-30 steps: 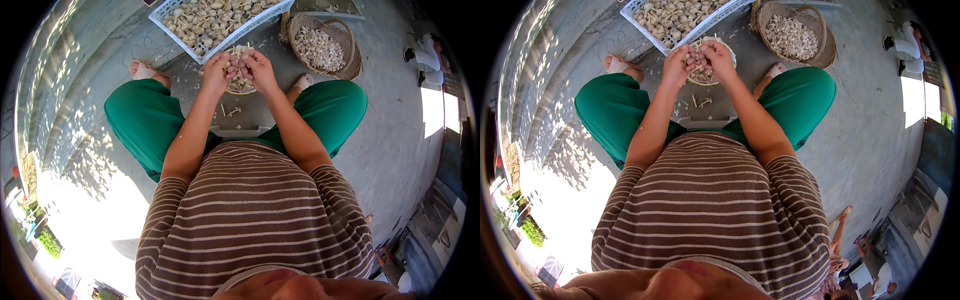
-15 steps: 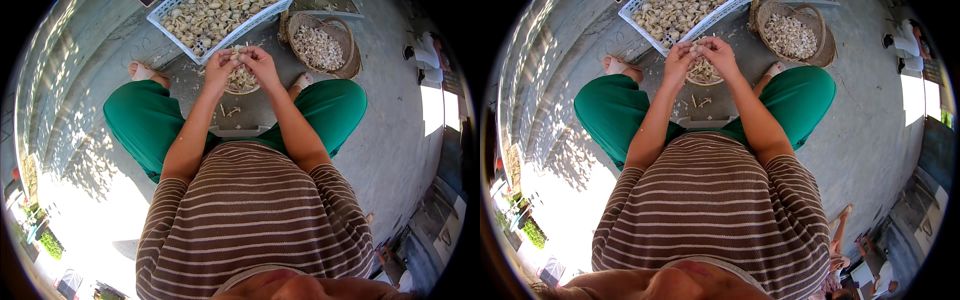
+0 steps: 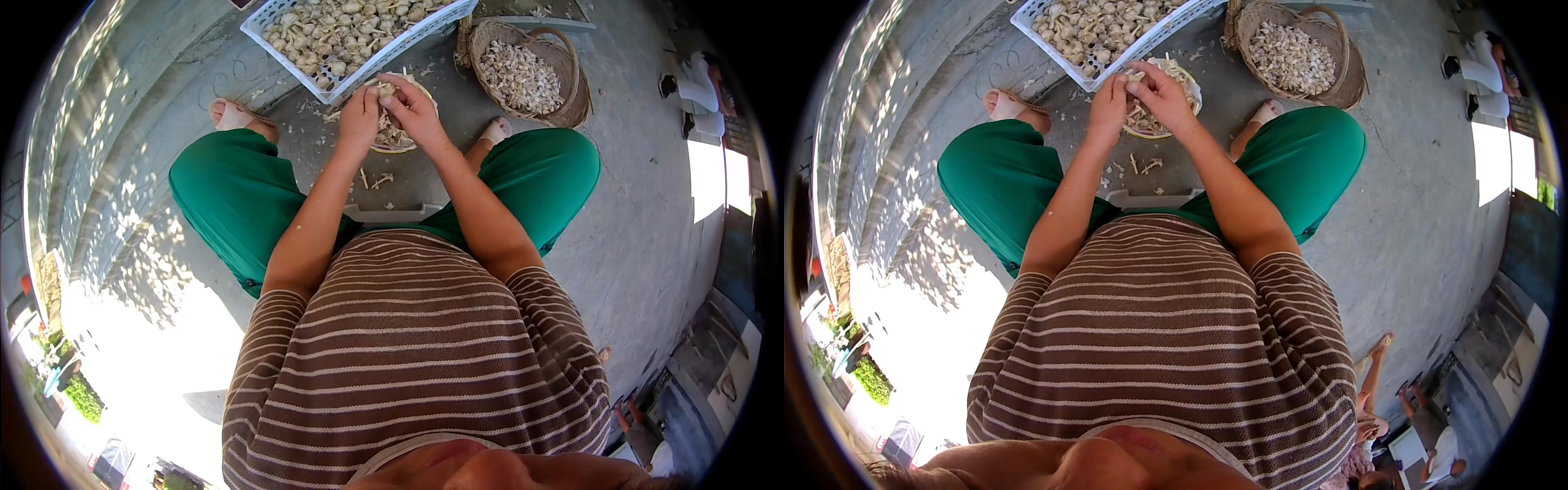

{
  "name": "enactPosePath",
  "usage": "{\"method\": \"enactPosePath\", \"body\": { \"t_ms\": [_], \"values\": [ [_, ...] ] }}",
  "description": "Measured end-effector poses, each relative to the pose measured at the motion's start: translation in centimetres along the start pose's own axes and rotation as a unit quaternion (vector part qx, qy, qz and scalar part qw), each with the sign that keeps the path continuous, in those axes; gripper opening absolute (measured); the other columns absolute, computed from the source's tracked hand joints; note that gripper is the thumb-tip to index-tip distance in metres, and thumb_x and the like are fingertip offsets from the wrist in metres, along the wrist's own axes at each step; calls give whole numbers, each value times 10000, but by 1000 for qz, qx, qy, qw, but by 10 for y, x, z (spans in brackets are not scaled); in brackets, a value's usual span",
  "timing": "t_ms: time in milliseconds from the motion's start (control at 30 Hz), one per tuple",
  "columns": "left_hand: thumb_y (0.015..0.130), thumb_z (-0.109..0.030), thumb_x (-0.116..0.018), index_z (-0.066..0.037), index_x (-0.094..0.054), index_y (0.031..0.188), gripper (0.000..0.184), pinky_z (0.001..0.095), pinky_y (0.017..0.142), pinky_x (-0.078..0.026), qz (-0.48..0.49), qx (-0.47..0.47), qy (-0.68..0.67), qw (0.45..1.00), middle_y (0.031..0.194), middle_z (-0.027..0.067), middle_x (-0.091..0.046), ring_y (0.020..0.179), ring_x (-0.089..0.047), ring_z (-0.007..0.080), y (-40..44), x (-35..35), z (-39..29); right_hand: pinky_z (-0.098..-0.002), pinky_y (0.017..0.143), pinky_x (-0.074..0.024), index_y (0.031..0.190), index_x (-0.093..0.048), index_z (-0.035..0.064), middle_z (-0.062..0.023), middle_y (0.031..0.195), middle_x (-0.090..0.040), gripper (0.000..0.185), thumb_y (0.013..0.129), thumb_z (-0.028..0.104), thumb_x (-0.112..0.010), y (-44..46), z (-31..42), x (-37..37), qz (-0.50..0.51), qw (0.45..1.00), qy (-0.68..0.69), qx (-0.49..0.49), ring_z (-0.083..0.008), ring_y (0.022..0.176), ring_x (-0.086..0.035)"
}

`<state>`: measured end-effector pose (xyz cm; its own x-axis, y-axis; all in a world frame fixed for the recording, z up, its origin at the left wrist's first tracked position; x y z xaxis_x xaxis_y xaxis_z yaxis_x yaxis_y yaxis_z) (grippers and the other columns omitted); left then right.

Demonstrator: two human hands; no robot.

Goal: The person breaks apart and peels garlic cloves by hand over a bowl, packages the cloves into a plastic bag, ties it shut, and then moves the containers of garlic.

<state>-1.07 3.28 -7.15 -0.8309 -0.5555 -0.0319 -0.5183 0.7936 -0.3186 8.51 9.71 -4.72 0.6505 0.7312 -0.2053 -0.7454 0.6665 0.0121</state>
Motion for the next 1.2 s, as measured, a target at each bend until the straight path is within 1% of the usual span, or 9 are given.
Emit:
{"method": "enactPosePath", "body": {
  "t_ms": [67, 267, 400, 500, 767, 967, 1000, 1067, 1200],
  "values": [
    [963, -311, -392, -20, -566, 946, 339, 307, 585, -437, -78, -209, 228, 948, 720, 79, -566, 634, -539, 166, -8, 0, -25, -187, 428, -299, 1168, -542, 37, 33, 640, -469, 290, 909, 168, -545, -1, -8, -3, -13, 999, 23, -22, -31, 491, -382],
    [949, -299, -404, -56, -608, 972, 318, 362, 608, -465, -68, -182, 218, 956, 747, 171, -607, 644, -591, 306, -18, -5, -38, -182, 425, -280, 1126, -585, 35, 37, 633, -470, 263, 924, 190, -519, -8, -3, -10, -69, 990, 112, -55, -35, 477, -367],
    [948, -301, -405, -56, -621, 936, 327, 366, 576, -463, -88, -197, 251, 944, 691, 159, -602, 600, -584, 313, -22, -6, -49, -185, 427, -275, 1127, -587, 45, 40, 628, -463, 264, 925, 200, -515, -10, -3, -14, -75, 990, 107, -44, -41, 481, -365],
    [955, -296, -390, -47, -625, 916, 344, 357, 549, -458, -108, -222, 273, 930, 639, 150, -592, 556, -577, 284, -18, -4, -40, -188, 434, -276, 1127, -589, 56, 38, 620, -455, 261, 926, 204, -514, -15, -4, -15, -73, 985, 147, -62, -50, 488, -367],
    [963, -287, -406, -50, -574, 814, 327, 284, 500, -420, -40, 35, -89, 995, 663, 3, -537, 526, -481, 122, -2, 1, 11, -192, 431, -272, 1156, -518, 57, -5, 699, -497, 267, 928, 196, -504, -8, -12, -9, -41, 943, 316, -94, -66, 479, -366],
    [903, -255, -535, 7, -586, 945, 271, 274, 710, -443, -138, -285, 224, 922, 794, 50, -595, 793, -555, 131, 8, 14, 0, -196, 406, -273, 1084, -492, 59, -22, 681, -531, 194, 925, 168, -504, -4, -12, 5, -87, 957, 265, -75, -71, 463, -393],
    [903, -255, -535, 7, -586, 945, 271, 274, 710, -443, -138, -285, 224, 922, 794, 50, -595, 793, -555, 131, 4, 12, -7, -192, 398, -273, 1047, -506, 61, -12, 666, -540, 160, 923, 162, -507, -4, -13, 7, -101, 961, 247, -73, -68, 459, -400],
    [850, -189, -612, -2, -583, 949, 214, 258, 675, -450, -14, -136, -24, 990, 783, 48, -610, 742, -562, 119, 3, 0, -2, -193, 396, -277, 1033, -513, 62, -8, 663, -544, 148, 914, 149, -522, -5, -17, 8, -110, 963, 238, -68, -65, 452, -401],
    [810, -118, -656, -7, -578, 954, 199, 238, 636, -457, 17, -146, 25, 989, 768, 35, -618, 689, -564, 108, 0, -7, -5, -191, 421, -312, 1003, -546, 54, 11, 676, -550, 137, 892, 132, -563, -7, -19, 10, -124, 974, 185, -46, -58, 478, -425]
  ]
}}
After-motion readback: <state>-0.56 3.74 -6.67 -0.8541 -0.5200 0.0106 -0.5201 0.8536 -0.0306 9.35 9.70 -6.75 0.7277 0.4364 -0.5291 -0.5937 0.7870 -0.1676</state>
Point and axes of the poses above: each hand's wrist, its own y-axis towards the middle knuckle, its own x-axis out of the back of the hand, z = x × y, the point moved 6 cm from there along y, towards the middle knuckle
